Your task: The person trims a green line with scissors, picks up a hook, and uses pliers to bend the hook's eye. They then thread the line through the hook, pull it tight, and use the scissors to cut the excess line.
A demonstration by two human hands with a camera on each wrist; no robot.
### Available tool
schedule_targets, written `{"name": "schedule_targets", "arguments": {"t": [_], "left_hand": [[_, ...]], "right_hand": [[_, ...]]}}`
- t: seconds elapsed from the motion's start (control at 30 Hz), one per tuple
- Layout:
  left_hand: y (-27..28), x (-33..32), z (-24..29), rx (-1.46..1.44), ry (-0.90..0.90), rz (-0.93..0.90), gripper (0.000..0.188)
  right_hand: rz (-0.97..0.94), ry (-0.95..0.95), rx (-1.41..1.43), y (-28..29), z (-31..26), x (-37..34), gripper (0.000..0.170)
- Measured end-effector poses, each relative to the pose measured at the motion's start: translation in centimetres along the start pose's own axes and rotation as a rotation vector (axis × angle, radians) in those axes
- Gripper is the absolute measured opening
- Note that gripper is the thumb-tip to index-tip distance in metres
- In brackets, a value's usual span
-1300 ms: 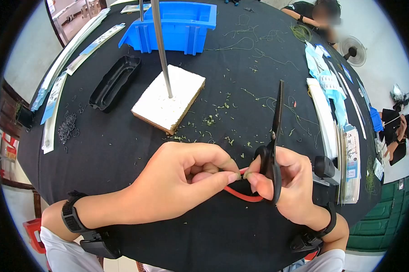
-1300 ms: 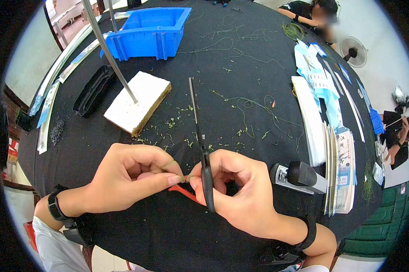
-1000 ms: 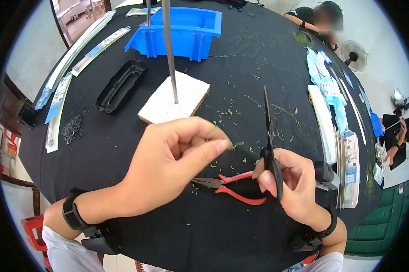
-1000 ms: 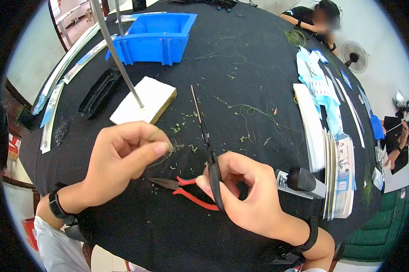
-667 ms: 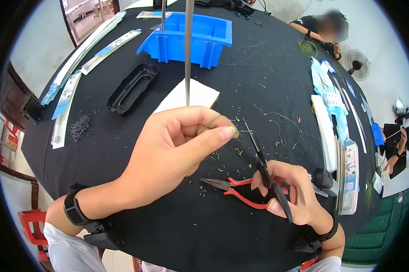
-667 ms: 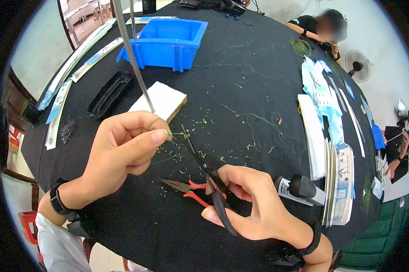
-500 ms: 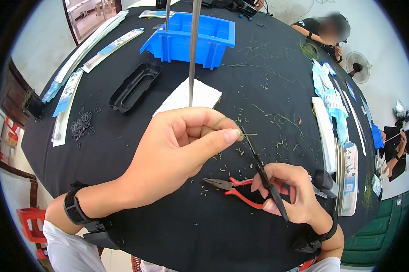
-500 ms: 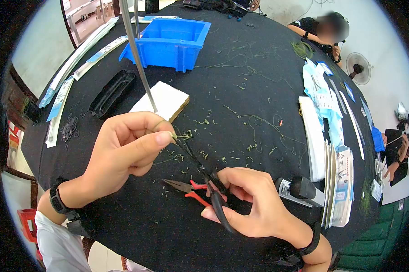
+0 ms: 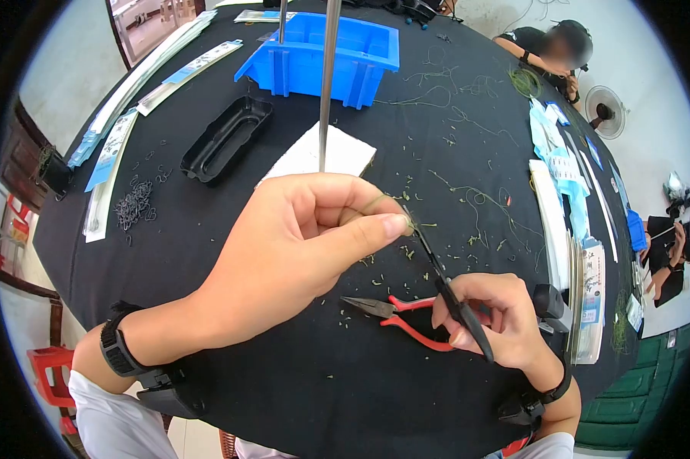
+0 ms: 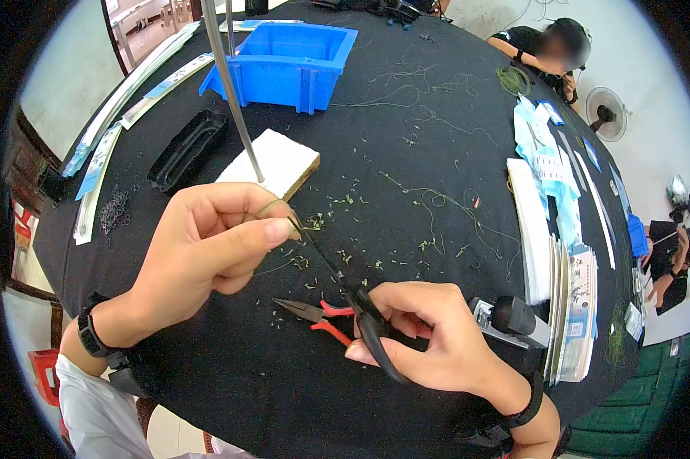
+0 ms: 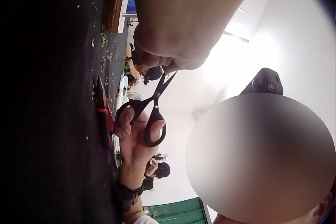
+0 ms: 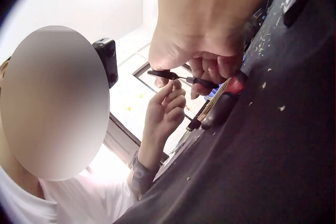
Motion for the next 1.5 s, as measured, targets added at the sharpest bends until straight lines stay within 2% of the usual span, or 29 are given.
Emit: {"name": "schedule_targets", "arguments": {"t": [0.57, 1.43, 1.5], "left_hand": [[-0.1, 0.0, -0.6, -0.090, 0.093, -0.013, 0.015], [-0.1, 0.1, -0.9, -0.125, 0.116, -0.019, 0.015], [-0.1, 0.1, -0.8, -0.111, 0.100, -0.025, 0.014]], "right_hand": [[0.033, 0.081, -0.055, 0.2, -0.4, 0.2, 0.021], [0.136, 0.158, -0.081, 0.6, -0.6, 0.1, 0.016], [0.172, 0.041, -0.050, 1.1, 0.1, 0.2, 0.015]]}}
Point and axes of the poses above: each hand's wrist, its own x-axis towards the middle knuckle, its own y-axis out of the back of the hand, z = x × y, the point moved 9 cm from there along x, towards the middle knuckle, and after that the axes turned 15 degrees about z, right-handed, at the moved point
